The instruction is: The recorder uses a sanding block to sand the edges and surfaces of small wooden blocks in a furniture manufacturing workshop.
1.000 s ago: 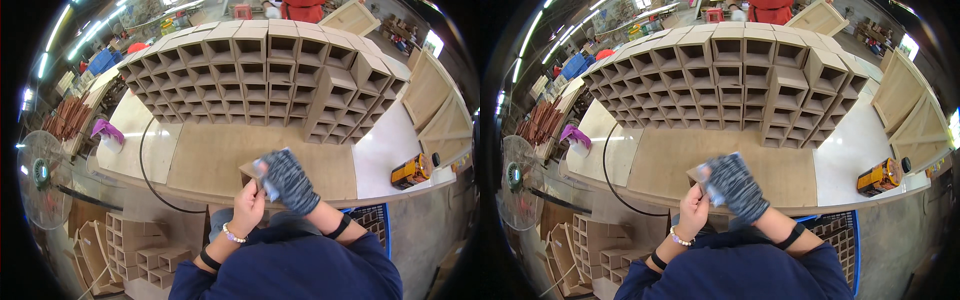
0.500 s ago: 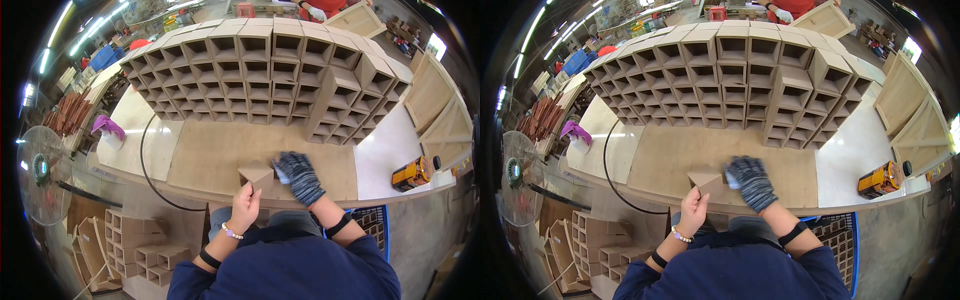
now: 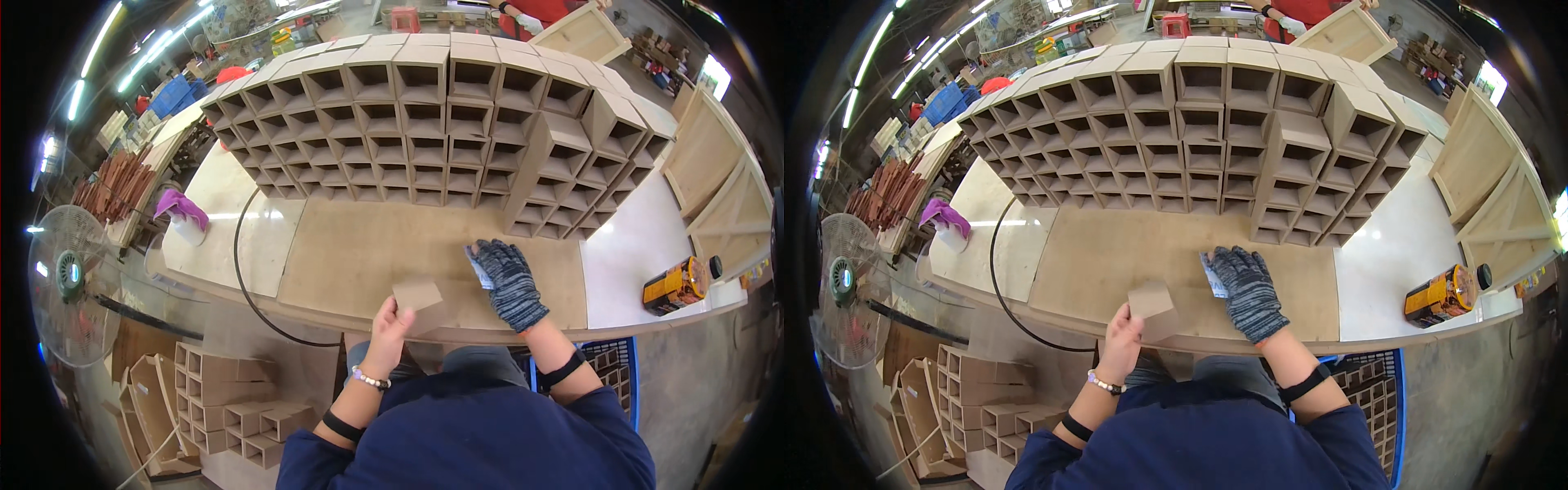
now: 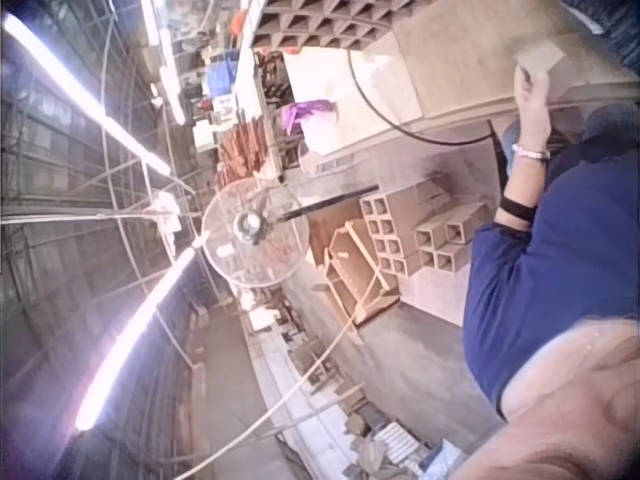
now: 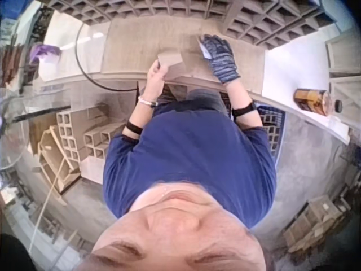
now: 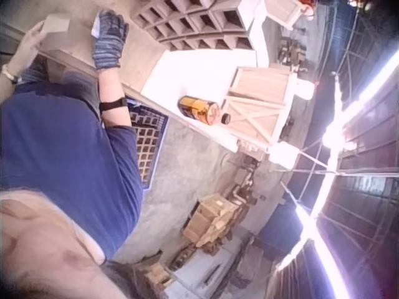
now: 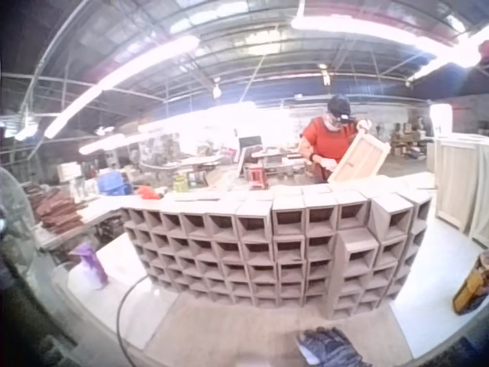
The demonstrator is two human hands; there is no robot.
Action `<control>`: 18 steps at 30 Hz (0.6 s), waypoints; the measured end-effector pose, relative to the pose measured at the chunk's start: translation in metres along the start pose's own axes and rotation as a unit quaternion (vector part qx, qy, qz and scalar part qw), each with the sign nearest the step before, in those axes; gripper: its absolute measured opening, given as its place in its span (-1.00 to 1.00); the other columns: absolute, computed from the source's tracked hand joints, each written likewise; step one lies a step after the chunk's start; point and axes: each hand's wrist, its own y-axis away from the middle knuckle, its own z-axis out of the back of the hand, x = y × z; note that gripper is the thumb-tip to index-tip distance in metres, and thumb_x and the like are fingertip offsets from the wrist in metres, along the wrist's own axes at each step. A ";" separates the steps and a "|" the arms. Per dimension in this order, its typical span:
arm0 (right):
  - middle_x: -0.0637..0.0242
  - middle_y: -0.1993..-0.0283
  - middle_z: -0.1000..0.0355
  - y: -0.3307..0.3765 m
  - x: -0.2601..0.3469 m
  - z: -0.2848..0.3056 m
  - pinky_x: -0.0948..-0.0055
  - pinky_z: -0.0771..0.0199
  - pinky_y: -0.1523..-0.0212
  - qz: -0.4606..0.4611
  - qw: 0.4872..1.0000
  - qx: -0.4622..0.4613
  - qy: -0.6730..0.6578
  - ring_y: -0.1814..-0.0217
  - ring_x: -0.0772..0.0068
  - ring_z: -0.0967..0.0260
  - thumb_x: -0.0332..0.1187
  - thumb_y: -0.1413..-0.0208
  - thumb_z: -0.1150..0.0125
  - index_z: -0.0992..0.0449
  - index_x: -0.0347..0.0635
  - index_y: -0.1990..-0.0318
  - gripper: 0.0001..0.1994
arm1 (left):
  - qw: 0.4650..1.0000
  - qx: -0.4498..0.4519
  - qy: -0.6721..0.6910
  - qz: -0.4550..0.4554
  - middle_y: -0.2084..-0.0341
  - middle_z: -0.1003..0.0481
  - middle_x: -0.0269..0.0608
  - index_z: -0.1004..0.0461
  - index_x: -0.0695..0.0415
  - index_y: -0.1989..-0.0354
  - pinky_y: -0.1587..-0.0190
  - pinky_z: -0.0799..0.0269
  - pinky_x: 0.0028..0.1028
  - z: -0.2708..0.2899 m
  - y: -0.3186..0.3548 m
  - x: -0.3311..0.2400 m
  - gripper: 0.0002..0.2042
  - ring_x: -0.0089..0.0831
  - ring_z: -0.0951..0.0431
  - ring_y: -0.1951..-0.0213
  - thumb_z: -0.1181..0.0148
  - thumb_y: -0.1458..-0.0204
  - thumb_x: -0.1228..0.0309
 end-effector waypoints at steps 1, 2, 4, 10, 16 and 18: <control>0.19 -0.11 -0.24 -0.001 0.000 0.003 0.21 -0.06 -0.19 0.003 1.000 0.000 -0.001 -0.14 0.11 -0.17 -0.55 0.18 -0.01 -0.24 -0.10 -0.12 -0.44 | 0.996 -0.030 0.080 0.037 0.17 -0.42 -0.22 -0.28 0.28 0.08 0.05 -0.28 -0.52 0.006 0.000 -0.001 -0.73 -0.52 -0.39 0.10 0.00 -0.08 0.42; 0.16 -0.13 -0.22 -0.004 0.002 0.011 0.22 -0.06 -0.19 -0.012 0.998 -0.022 -0.056 -0.15 0.11 -0.15 -0.54 0.17 -0.02 -0.21 -0.12 -0.14 -0.42 | 0.996 -0.031 0.080 0.037 0.17 -0.42 -0.22 -0.28 0.28 0.08 0.05 -0.28 -0.52 0.008 -0.001 -0.004 -0.73 -0.52 -0.39 0.10 0.00 -0.08 0.42; 0.04 -0.15 -0.18 0.000 0.003 0.017 0.26 -0.10 -0.17 -0.023 0.992 -0.061 -0.108 -0.18 0.09 -0.13 -0.57 0.20 -0.04 -0.15 -0.21 -0.16 -0.38 | 0.980 -0.052 0.170 0.087 0.12 -0.40 -0.16 -0.26 0.30 0.03 -0.02 -0.26 -0.43 0.010 -0.004 -0.011 -0.69 -0.43 -0.38 0.04 0.02 -0.09 0.38; 0.05 -0.12 -0.21 -0.002 0.027 0.033 0.28 -0.15 -0.15 0.030 0.975 -0.169 -0.143 -0.12 0.05 -0.20 -0.60 0.18 -0.05 -0.18 -0.20 -0.15 -0.40 | 0.970 0.066 0.219 0.081 0.10 -0.40 -0.13 -0.29 0.30 0.04 -0.07 -0.25 -0.37 0.004 -0.004 -0.024 -0.70 -0.36 -0.39 0.03 -0.02 -0.05 0.45; 0.04 0.00 -0.31 -0.008 0.078 0.058 0.27 -0.16 -0.14 0.241 0.952 -0.085 -0.170 -0.05 0.07 -0.26 -0.57 0.06 0.00 -0.21 -0.27 -0.10 -0.53 | 0.983 0.127 0.131 0.011 0.10 -0.40 -0.18 -0.31 0.26 0.04 -0.03 -0.26 -0.44 -0.003 0.003 -0.021 -0.68 -0.45 -0.39 0.05 -0.10 0.00 0.50; 0.04 0.01 -0.32 -0.013 0.065 0.044 0.25 -0.17 -0.13 0.181 0.963 -0.068 -0.188 -0.05 0.07 -0.26 -0.54 0.04 0.01 -0.24 -0.26 -0.08 -0.56 | 0.985 0.129 0.111 0.008 0.11 -0.41 -0.20 -0.31 0.25 0.04 -0.02 -0.26 -0.46 -0.006 0.006 -0.026 -0.68 -0.48 -0.39 0.06 -0.11 0.01 0.51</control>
